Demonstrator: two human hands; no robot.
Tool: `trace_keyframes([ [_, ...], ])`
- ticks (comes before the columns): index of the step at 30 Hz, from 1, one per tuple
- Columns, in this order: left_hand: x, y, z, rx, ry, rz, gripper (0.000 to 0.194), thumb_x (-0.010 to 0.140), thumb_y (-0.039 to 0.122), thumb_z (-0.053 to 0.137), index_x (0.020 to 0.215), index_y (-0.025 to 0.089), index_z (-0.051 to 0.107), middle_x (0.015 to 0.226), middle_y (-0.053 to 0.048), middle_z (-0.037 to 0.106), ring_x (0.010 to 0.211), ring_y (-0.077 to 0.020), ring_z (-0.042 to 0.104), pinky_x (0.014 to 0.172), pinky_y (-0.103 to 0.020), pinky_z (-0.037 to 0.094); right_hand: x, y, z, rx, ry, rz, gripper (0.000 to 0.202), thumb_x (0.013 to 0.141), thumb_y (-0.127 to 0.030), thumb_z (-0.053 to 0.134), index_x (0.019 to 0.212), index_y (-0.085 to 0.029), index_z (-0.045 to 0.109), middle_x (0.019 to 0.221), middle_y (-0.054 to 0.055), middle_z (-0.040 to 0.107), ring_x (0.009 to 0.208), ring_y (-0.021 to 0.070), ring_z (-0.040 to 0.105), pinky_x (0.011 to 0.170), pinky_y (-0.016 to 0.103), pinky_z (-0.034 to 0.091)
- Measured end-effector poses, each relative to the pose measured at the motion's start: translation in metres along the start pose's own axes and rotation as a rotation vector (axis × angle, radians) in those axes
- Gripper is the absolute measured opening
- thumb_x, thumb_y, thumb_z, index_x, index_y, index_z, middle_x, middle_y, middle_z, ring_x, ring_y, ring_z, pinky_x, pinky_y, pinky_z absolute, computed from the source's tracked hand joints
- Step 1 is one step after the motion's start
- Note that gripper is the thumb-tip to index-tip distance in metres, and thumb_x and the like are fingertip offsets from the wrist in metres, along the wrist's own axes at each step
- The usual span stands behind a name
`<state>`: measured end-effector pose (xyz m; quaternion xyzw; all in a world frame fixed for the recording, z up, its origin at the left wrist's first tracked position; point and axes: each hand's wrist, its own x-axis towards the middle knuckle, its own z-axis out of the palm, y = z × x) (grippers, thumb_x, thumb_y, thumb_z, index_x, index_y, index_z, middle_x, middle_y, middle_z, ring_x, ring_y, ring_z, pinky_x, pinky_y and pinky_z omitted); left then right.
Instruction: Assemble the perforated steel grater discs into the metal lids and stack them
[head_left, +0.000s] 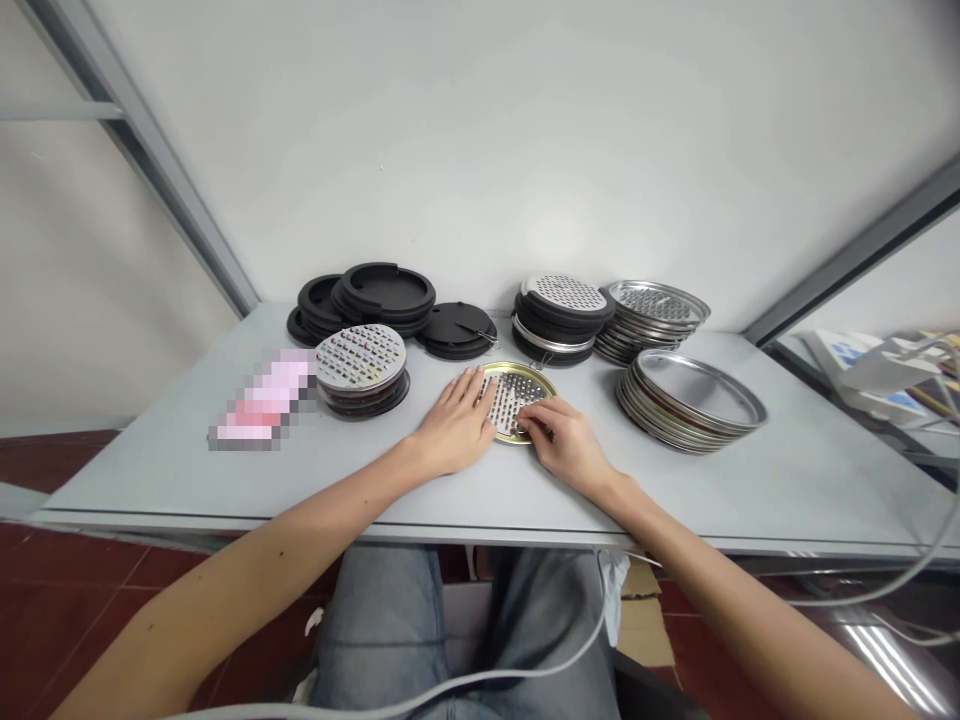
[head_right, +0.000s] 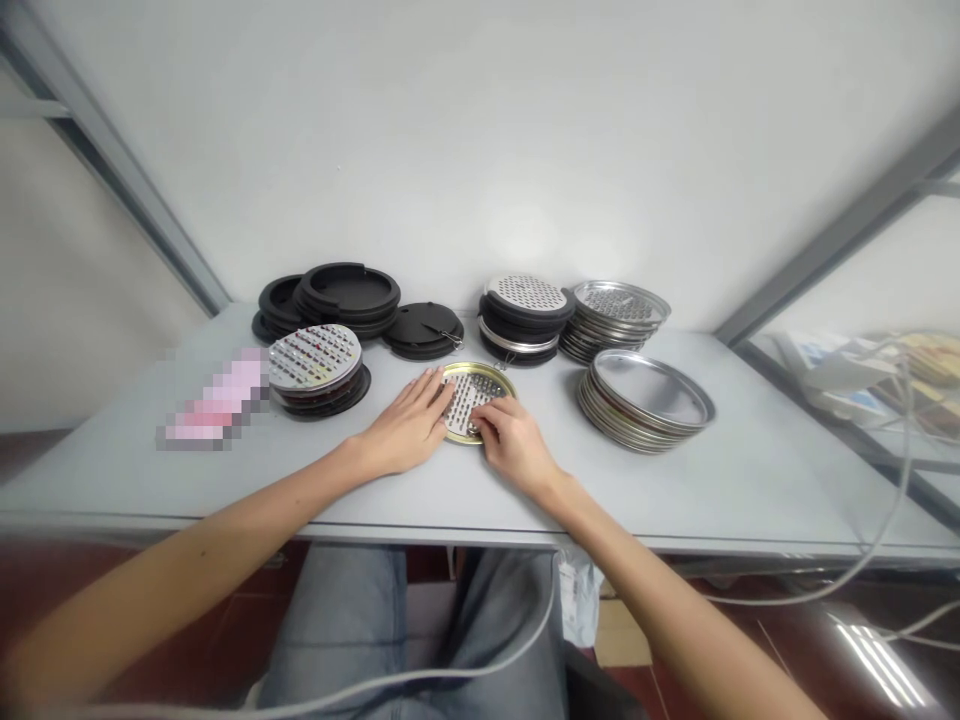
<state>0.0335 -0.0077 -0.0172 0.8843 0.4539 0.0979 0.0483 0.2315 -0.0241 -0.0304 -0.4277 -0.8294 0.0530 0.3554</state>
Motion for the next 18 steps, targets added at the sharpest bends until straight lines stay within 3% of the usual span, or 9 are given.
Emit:
trace_keyframes([
  [8,-0.002,0.0,-0.001,-0.003,-0.003,0.012,0.058,0.09,0.025,0.036,0.146,0.014,0.026,0.156,-0.013,0.014,0.144,-0.0308,0.009,0.115,-0.048,0.017,0.0,0.002,-0.001,0.021,0.034,0.073,0.013,0.086,-0.014,0.052,0.086,-0.019,0.064,0.085,0.007,0.066,0.08,0.0205,0.061,0.075,0.035,0.052],
  [15,-0.002,0.001,-0.001,0.007,0.008,-0.037,0.061,0.091,0.028,0.035,0.147,0.007,0.021,0.154,-0.019,0.018,0.144,-0.0285,0.013,0.115,-0.046,0.017,0.003,-0.005,-0.01,0.112,0.128,0.065,0.01,0.087,-0.018,0.054,0.09,-0.02,0.063,0.084,0.005,0.064,0.08,0.0189,0.06,0.074,0.033,0.05],
  [18,-0.002,0.001,0.001,-0.01,0.023,-0.07,0.061,0.092,0.032,0.033,0.146,0.005,0.022,0.153,-0.021,0.019,0.143,-0.0293,0.015,0.115,-0.046,0.019,0.002,-0.004,-0.01,0.125,0.097,-0.016,0.011,0.086,-0.016,0.055,0.091,-0.021,0.063,0.088,0.006,0.065,0.085,0.0196,0.06,0.078,0.034,0.05],
])
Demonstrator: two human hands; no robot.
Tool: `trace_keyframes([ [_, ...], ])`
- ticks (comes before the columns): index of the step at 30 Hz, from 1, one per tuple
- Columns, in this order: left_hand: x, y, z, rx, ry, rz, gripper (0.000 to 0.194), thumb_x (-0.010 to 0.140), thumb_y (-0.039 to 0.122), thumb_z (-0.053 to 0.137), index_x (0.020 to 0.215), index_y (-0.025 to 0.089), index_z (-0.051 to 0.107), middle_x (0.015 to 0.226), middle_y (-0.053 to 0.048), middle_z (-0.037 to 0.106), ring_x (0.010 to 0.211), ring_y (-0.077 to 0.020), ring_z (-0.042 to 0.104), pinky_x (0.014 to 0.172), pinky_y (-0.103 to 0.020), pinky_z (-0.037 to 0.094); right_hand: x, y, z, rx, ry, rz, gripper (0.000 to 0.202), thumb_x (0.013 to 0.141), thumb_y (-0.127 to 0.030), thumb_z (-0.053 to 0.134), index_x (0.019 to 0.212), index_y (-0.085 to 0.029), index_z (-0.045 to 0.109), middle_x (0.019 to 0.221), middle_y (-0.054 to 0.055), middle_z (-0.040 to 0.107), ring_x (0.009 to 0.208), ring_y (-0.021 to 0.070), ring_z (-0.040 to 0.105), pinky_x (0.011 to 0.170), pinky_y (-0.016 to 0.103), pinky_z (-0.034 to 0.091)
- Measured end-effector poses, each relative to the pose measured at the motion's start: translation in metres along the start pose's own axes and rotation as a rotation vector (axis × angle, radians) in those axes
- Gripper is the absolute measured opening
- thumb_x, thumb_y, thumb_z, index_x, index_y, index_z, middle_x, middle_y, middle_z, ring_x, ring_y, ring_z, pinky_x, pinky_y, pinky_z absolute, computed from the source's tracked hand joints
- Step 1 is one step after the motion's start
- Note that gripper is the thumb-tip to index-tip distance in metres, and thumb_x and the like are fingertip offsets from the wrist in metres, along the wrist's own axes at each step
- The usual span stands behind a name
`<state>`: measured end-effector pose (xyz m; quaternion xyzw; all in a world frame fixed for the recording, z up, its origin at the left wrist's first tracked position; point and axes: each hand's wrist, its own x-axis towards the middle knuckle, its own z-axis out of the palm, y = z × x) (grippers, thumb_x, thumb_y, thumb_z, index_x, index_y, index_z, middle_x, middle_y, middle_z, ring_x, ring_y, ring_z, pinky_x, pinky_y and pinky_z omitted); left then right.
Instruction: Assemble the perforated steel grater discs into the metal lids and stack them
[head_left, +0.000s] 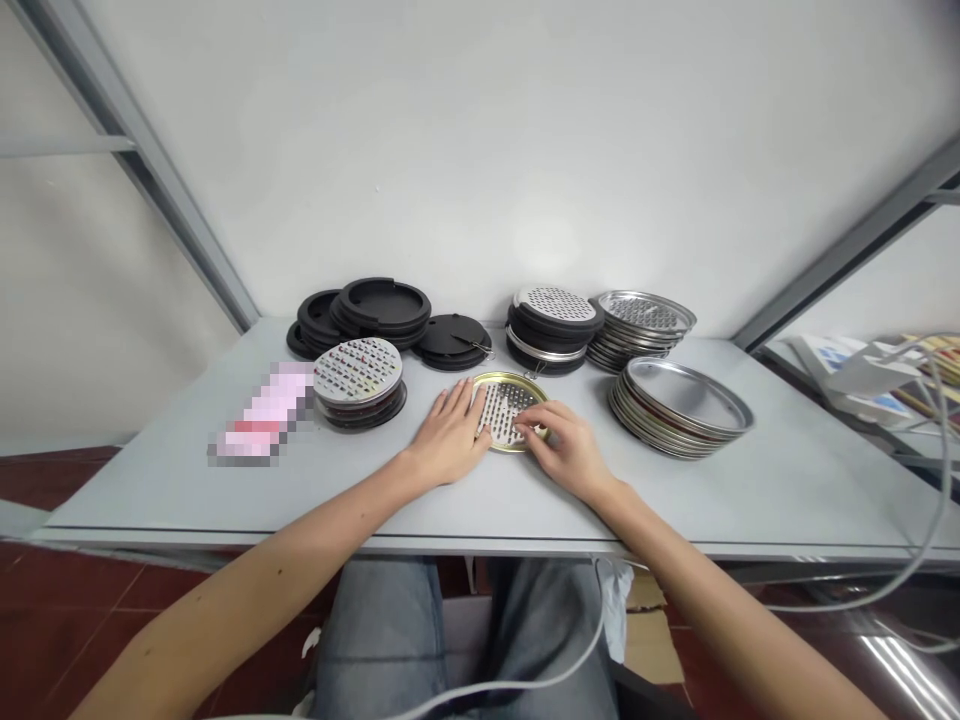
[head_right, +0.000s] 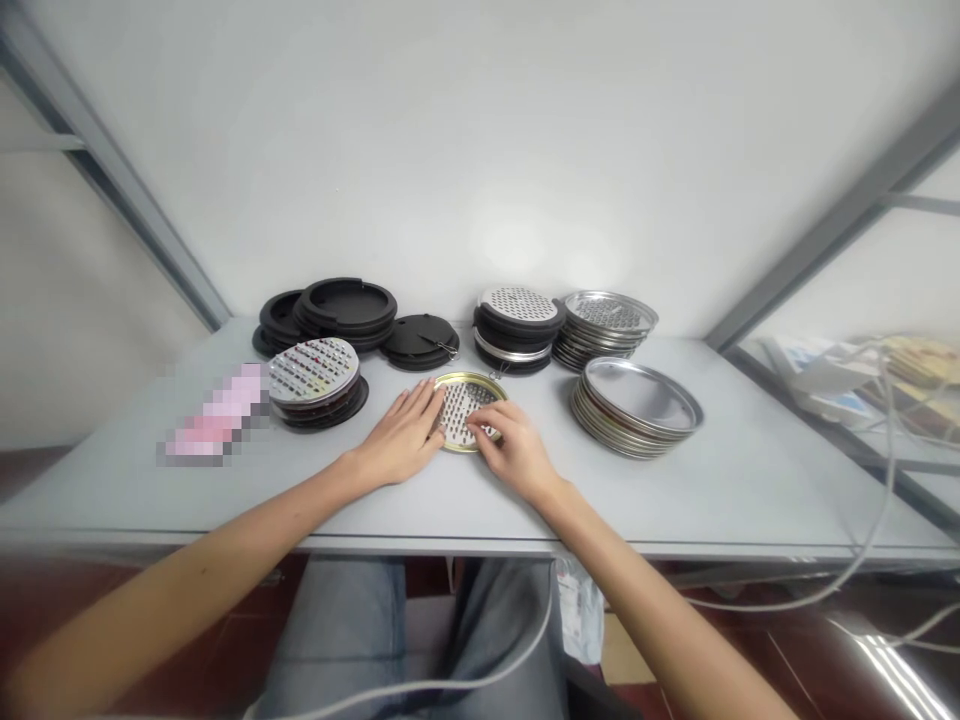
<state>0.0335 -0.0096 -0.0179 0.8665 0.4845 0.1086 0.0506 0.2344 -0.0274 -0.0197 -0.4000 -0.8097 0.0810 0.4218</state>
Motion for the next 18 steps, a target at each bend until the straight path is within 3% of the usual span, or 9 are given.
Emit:
trace_keyframes([
  [4,0.002,0.0,0.002,-0.025,0.049,-0.027,0.062,0.093,0.036,0.035,0.143,0.002,0.025,0.151,-0.022,0.024,0.142,-0.03,0.02,0.115,-0.044,0.022,-0.002,0.001,0.001,-0.005,-0.053,-0.066,0.011,0.086,-0.017,0.056,0.09,-0.021,0.065,0.087,0.006,0.066,0.082,0.019,0.059,0.076,0.034,0.05],
  [10,0.008,-0.001,0.003,-0.056,0.11,-0.051,0.065,0.092,0.041,0.039,0.141,0.001,0.027,0.149,-0.024,0.03,0.14,-0.0301,0.026,0.114,-0.043,0.025,0.001,0.002,0.001,-0.061,-0.075,-0.041,0.011,0.087,-0.018,0.056,0.086,-0.02,0.067,0.084,0.005,0.069,0.079,0.019,0.058,0.074,0.035,0.049],
  [18,0.011,-0.007,0.002,-0.077,0.078,-0.019,0.068,0.092,0.049,0.036,0.141,0.001,0.026,0.15,-0.025,0.026,0.141,-0.0306,0.022,0.114,-0.044,0.023,0.007,0.006,0.004,-0.197,-0.073,-0.074,0.017,0.088,-0.018,0.053,0.087,-0.022,0.07,0.085,0.005,0.07,0.081,0.0207,0.056,0.075,0.036,0.05],
])
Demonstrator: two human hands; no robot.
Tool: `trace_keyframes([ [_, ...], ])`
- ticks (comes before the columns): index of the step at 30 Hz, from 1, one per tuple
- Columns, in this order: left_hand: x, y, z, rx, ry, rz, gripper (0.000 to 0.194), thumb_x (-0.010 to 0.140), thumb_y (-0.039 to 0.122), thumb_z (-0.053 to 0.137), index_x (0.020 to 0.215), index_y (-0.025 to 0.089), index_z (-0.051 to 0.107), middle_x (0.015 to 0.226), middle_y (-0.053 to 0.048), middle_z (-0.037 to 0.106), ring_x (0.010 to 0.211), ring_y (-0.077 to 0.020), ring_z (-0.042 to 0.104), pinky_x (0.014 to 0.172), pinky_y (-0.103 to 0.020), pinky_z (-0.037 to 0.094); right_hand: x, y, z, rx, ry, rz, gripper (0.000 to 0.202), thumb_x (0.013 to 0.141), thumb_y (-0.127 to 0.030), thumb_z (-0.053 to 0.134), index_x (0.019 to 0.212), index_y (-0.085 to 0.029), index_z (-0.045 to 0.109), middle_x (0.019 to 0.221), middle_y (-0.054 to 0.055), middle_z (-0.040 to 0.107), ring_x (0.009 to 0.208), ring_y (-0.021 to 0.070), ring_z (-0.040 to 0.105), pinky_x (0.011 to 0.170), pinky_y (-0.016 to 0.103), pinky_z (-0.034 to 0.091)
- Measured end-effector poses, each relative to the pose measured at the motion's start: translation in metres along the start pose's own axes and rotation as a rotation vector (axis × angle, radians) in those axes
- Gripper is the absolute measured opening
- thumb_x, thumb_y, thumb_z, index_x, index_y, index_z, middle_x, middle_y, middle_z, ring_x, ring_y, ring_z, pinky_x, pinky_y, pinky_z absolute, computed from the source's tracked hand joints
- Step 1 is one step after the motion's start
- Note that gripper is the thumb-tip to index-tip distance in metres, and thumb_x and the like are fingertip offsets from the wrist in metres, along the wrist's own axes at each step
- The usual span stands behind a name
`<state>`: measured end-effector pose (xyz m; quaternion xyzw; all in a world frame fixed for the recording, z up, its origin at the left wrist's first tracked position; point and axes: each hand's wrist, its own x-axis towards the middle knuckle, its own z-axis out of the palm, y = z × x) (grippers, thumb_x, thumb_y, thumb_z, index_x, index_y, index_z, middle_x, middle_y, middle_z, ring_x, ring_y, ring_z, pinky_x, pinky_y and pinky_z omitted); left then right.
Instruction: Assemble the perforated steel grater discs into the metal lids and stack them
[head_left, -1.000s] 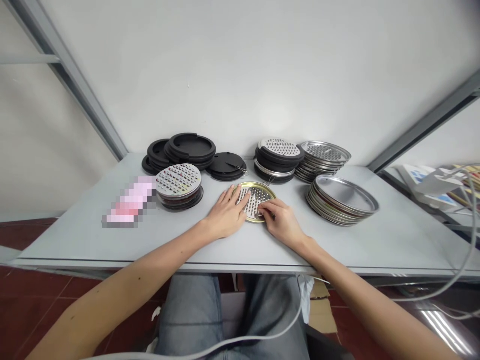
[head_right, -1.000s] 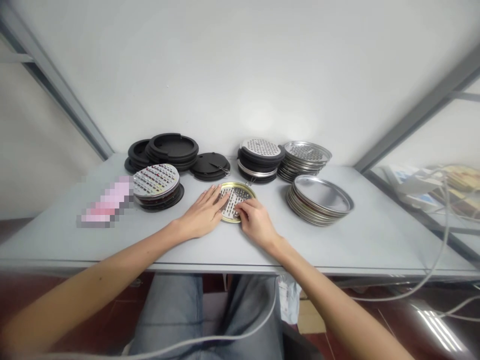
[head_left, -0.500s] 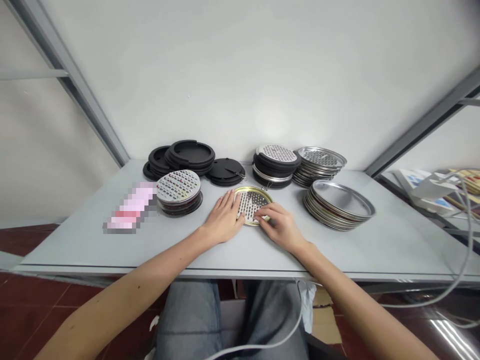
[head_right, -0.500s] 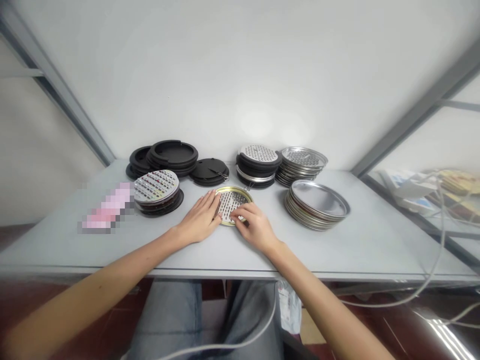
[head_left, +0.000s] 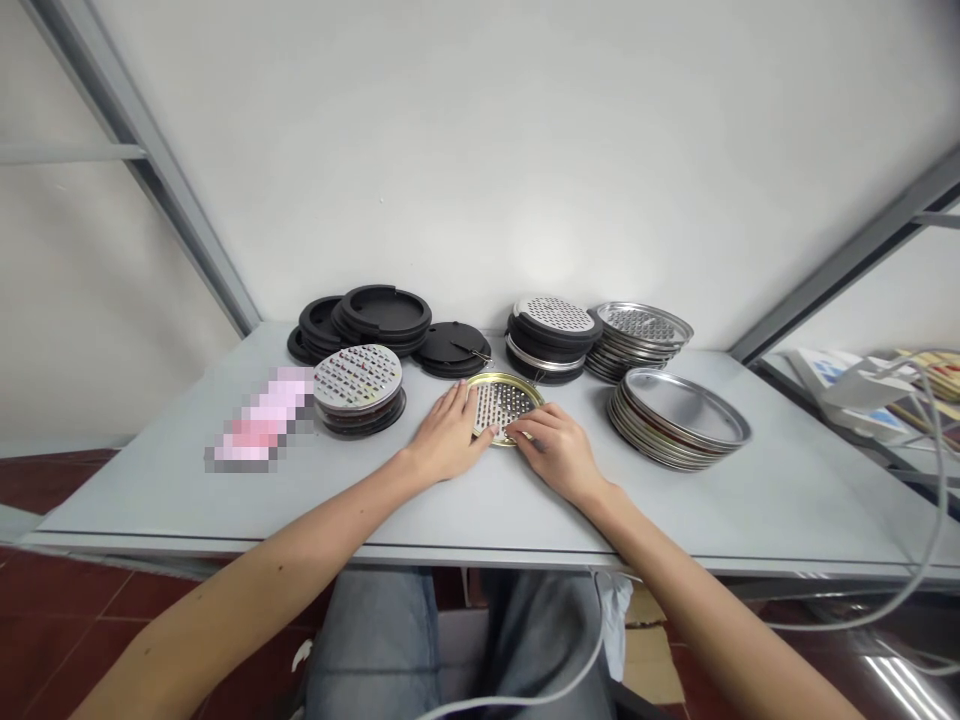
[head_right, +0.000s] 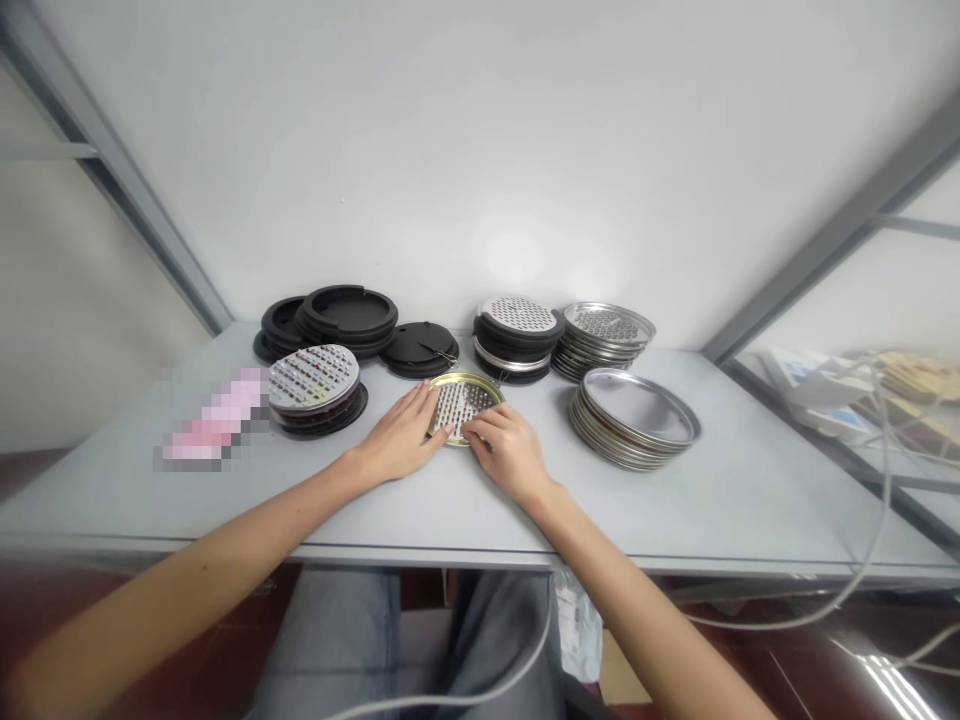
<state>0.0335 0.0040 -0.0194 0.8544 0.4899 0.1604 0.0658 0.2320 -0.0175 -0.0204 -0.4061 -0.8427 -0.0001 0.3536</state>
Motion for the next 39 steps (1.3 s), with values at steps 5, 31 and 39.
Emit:
trace_keyframes([
  [5,-0.001,-0.002,-0.004,-0.007,-0.091,0.017,0.104,0.075,0.073,0.047,0.144,0.0,0.019,0.153,-0.026,0.014,0.143,-0.0349,0.012,0.115,-0.044,0.019,0.002,0.001,-0.001,0.022,-0.037,0.004,0.016,0.088,-0.018,0.054,0.086,-0.021,0.069,0.085,0.005,0.07,0.081,0.0204,0.057,0.074,0.035,0.05],
  [31,-0.001,0.0,-0.002,0.006,-0.107,-0.012,0.107,0.077,0.074,0.042,0.146,0.0,0.006,0.154,-0.025,0.013,0.143,-0.0325,0.015,0.115,-0.042,0.017,0.005,-0.005,0.0,-0.046,-0.203,-0.058,0.022,0.089,-0.01,0.047,0.089,-0.018,0.068,0.078,0.007,0.063,0.079,0.02,0.053,0.072,0.032,0.046],
  [39,0.0,0.002,-0.003,0.025,-0.1,-0.023,0.105,0.077,0.076,0.041,0.147,0.004,0.009,0.154,-0.023,0.016,0.142,-0.0334,0.017,0.113,-0.046,0.018,0.004,-0.011,0.002,-0.12,-0.192,-0.05,0.023,0.087,-0.007,0.046,0.083,-0.018,0.067,0.072,0.007,0.056,0.074,0.0202,0.048,0.066,0.03,0.043],
])
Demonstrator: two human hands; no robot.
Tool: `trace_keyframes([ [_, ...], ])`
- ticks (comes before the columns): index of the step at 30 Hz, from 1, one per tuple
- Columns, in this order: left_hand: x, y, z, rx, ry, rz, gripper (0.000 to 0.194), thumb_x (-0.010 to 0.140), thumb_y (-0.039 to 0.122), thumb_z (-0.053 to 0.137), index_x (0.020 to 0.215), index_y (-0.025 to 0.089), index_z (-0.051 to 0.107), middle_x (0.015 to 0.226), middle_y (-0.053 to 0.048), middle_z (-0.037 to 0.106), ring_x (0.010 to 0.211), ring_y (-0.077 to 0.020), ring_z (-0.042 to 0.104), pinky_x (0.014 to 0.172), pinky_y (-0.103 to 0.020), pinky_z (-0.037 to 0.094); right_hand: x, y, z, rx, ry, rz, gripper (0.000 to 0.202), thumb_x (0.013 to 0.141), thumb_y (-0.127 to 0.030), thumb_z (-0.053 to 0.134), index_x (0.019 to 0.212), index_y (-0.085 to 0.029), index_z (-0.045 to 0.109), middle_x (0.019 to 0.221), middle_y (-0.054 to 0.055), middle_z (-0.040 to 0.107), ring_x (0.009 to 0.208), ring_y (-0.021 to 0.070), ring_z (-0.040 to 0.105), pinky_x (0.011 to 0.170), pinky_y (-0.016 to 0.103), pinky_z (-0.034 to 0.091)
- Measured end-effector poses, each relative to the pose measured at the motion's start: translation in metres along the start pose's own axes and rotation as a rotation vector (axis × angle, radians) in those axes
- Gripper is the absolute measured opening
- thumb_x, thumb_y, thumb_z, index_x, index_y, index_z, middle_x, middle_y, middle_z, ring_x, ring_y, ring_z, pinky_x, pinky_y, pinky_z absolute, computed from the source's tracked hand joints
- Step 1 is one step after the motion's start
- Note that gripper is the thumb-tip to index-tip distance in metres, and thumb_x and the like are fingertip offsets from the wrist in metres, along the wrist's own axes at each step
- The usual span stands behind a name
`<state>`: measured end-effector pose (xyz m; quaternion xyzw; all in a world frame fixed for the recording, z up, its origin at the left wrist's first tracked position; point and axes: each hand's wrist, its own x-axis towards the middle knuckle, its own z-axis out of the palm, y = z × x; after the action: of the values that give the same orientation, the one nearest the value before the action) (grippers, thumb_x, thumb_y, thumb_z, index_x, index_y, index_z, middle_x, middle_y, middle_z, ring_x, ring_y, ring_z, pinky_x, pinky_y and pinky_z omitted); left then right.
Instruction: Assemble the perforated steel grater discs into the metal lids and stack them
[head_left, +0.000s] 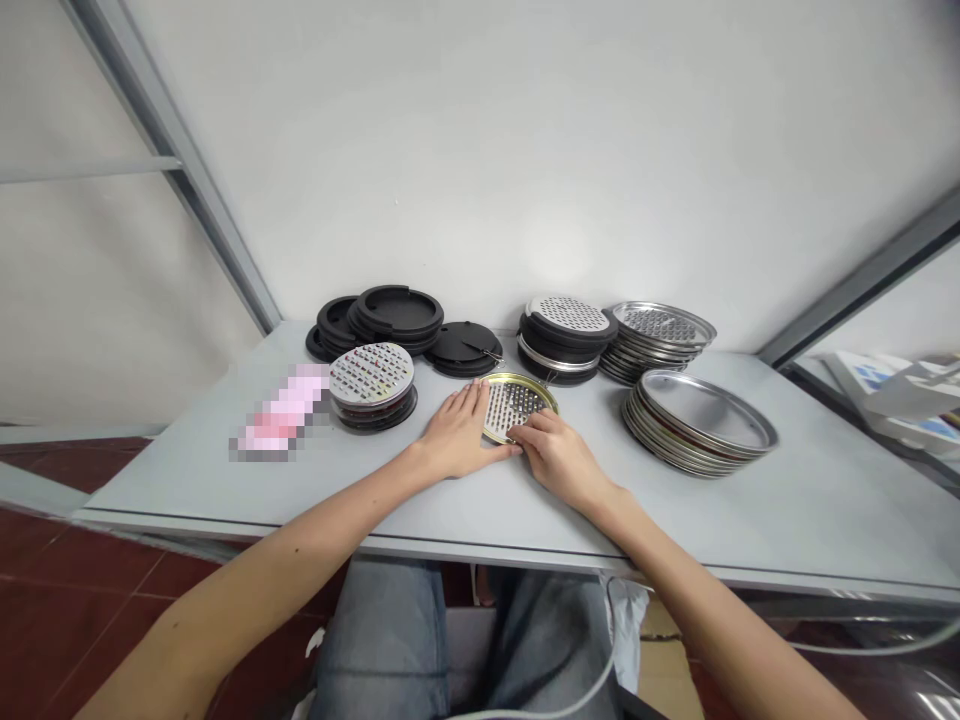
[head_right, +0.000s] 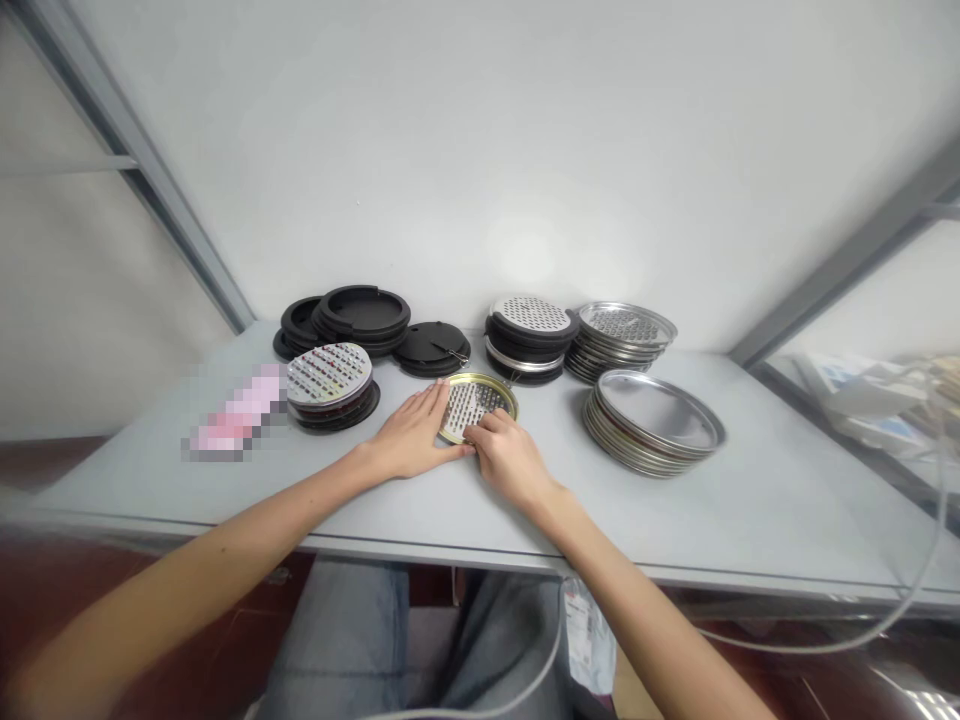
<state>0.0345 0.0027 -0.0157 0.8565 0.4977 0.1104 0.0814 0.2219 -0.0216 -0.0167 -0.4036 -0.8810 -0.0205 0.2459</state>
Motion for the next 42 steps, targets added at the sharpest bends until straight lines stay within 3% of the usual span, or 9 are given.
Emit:
trace_keyframes([
  [14,0.003,0.01,-0.012,0.032,-0.106,-0.036,0.1,0.078,0.073,0.039,0.145,0.001,0.018,0.154,-0.024,0.012,0.143,-0.0358,0.014,0.113,-0.048,0.017,-0.007,0.001,0.004,-0.061,0.06,-0.077,0.025,0.086,-0.004,0.04,0.087,-0.015,0.063,0.074,0.008,0.052,0.076,0.0224,0.043,0.069,0.034,0.043],
  [21,0.002,0.009,-0.012,0.042,-0.105,-0.028,0.101,0.079,0.073,0.039,0.145,0.001,0.018,0.154,-0.024,0.013,0.142,-0.0359,0.014,0.113,-0.048,0.017,-0.008,-0.001,0.003,-0.075,0.058,-0.11,0.025,0.088,-0.006,0.041,0.08,-0.015,0.062,0.072,0.008,0.052,0.073,0.0209,0.043,0.067,0.032,0.042],
  [24,0.001,0.007,-0.007,0.036,-0.07,-0.024,0.102,0.079,0.075,0.038,0.146,0.002,0.015,0.154,-0.024,0.013,0.143,-0.0356,0.014,0.113,-0.047,0.017,-0.01,0.0,0.003,-0.102,0.1,-0.103,0.025,0.089,-0.008,0.041,0.086,-0.015,0.065,0.072,0.007,0.054,0.074,0.0206,0.045,0.067,0.031,0.042],
  [27,0.0,0.002,-0.002,0.004,-0.032,0.0,0.104,0.078,0.078,0.036,0.147,0.003,0.014,0.154,-0.024,0.012,0.143,-0.0346,0.012,0.114,-0.045,0.015,-0.014,0.012,-0.002,-0.096,0.209,-0.02,0.025,0.09,-0.011,0.043,0.1,-0.015,0.065,0.079,0.008,0.061,0.078,0.0208,0.05,0.07,0.031,0.044],
  [30,-0.001,-0.005,-0.001,-0.037,-0.01,0.058,0.101,0.08,0.076,0.036,0.148,0.006,0.012,0.155,-0.021,0.011,0.144,-0.0322,0.01,0.115,-0.044,0.014,-0.021,0.035,-0.009,-0.005,0.318,0.217,0.029,0.09,-0.018,0.047,0.115,-0.016,0.061,0.085,0.007,0.066,0.077,0.0192,0.055,0.074,0.031,0.046],
  [32,-0.002,-0.011,-0.004,-0.068,-0.027,0.099,0.096,0.083,0.073,0.035,0.149,0.007,0.011,0.155,-0.02,0.011,0.144,-0.0301,0.009,0.116,-0.043,0.013,-0.028,0.05,-0.013,0.022,0.287,0.396,0.03,0.088,-0.022,0.05,0.116,-0.016,0.061,0.081,0.005,0.066,0.071,0.018,0.058,0.071,0.031,0.047],
  [35,-0.003,-0.018,-0.012,-0.13,-0.094,0.139,0.091,0.085,0.07,0.036,0.15,0.011,0.009,0.156,-0.017,0.007,0.145,-0.0293,0.006,0.116,-0.043,0.012,-0.035,0.061,-0.017,-0.052,0.15,0.554,0.022,0.086,-0.025,0.05,0.098,-0.018,0.068,0.081,0.006,0.067,0.074,0.0193,0.06,0.071,0.031,0.047],
  [38,-0.004,-0.022,-0.022,-0.189,-0.159,0.15,0.086,0.088,0.063,0.04,0.151,0.014,0.007,0.157,-0.014,0.001,0.144,-0.0307,0.002,0.117,-0.045,0.013,-0.035,0.059,-0.018,-0.146,0.097,0.57,0.026,0.088,-0.025,0.046,0.096,-0.019,0.07,0.1,0.01,0.066,0.09,0.0233,0.06,0.075,0.033,0.047],
  [42,-0.004,-0.023,-0.028,-0.246,-0.162,0.148,0.07,0.094,0.043,0.04,0.151,0.016,0.008,0.157,-0.011,-0.004,0.144,-0.029,0.0,0.117,-0.045,0.013,-0.012,0.048,-0.024,-0.102,0.181,0.453,0.031,0.09,-0.025,0.043,0.11,-0.017,0.065,0.116,0.011,0.061,0.1,0.0234,0.058,0.084,0.034,0.045],
])
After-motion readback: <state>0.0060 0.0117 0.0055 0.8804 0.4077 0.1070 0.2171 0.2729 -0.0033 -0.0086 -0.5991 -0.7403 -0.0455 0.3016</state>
